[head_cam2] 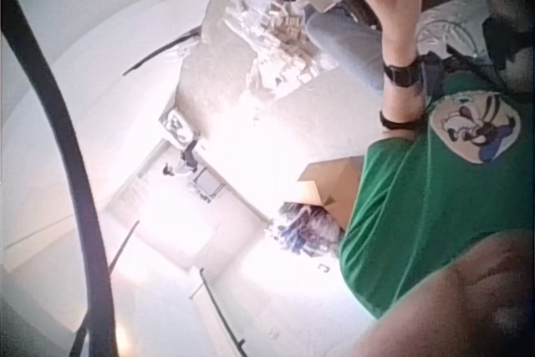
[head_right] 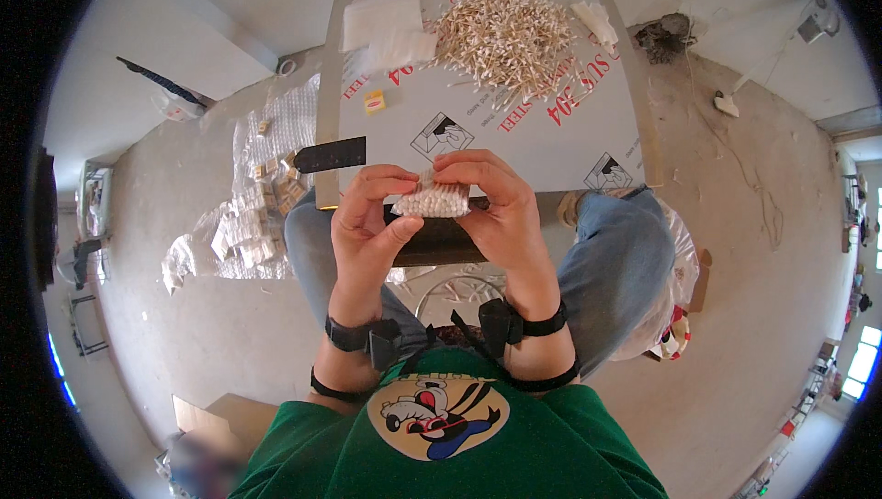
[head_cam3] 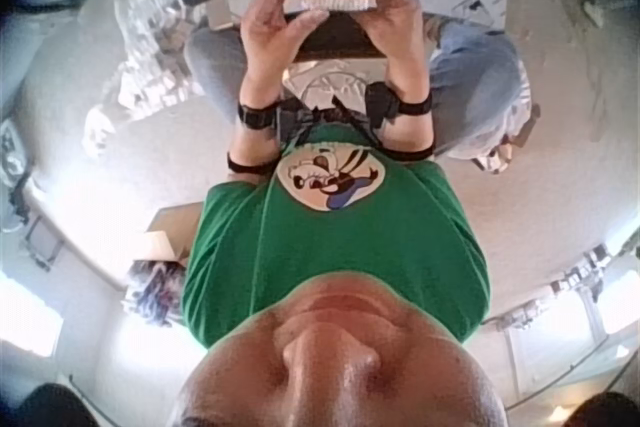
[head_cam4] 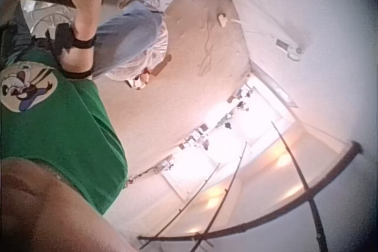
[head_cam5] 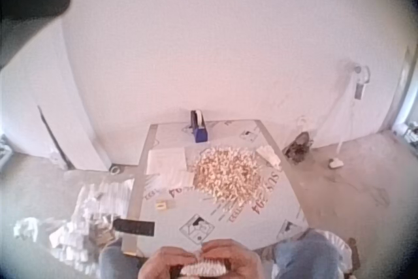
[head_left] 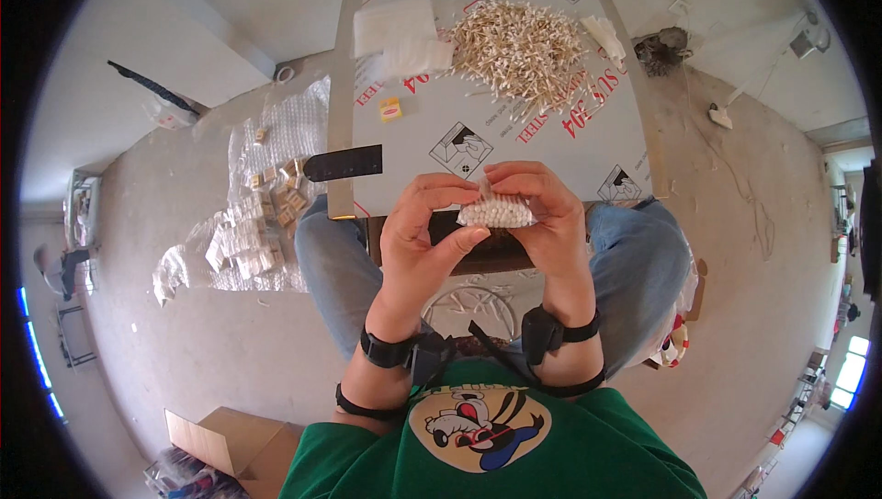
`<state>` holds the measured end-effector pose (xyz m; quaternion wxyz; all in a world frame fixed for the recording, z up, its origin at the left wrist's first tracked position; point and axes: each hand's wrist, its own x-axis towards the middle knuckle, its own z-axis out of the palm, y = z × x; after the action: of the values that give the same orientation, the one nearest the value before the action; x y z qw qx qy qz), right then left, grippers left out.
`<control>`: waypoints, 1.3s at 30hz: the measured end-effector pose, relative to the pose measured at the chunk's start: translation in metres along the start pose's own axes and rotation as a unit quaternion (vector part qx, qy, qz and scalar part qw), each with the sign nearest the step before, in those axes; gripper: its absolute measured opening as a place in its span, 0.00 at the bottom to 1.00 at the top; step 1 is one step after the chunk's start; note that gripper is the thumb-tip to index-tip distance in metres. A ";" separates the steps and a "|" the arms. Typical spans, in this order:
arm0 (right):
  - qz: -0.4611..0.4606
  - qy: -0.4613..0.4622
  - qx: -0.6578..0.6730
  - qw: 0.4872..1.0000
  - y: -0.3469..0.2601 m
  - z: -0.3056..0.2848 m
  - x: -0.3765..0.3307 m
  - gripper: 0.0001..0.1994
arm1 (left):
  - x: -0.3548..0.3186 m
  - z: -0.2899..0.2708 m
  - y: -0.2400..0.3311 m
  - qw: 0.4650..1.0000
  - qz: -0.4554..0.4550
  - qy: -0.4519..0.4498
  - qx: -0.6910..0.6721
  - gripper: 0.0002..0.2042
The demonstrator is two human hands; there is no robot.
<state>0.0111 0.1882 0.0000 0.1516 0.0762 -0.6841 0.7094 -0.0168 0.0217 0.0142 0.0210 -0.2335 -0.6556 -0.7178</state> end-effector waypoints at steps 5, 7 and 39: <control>-0.020 0.046 -0.052 0.997 -0.002 0.002 0.000 0.17 | -0.003 0.000 -0.009 0.998 -0.028 -0.010 -0.050 0.17; -0.032 0.047 -0.061 0.997 -0.002 0.001 0.001 0.17 | -0.004 0.001 -0.013 0.990 -0.078 -0.024 -0.118 0.23; 0.001 0.021 -0.028 0.999 -0.004 0.003 0.000 0.17 | -0.008 0.001 -0.022 0.996 -0.031 -0.022 -0.076 0.19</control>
<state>0.0126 0.1853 0.0043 0.1677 0.0562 -0.7006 0.6913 -0.0167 0.0232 -0.0093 -0.0333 -0.2301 -0.6061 -0.7606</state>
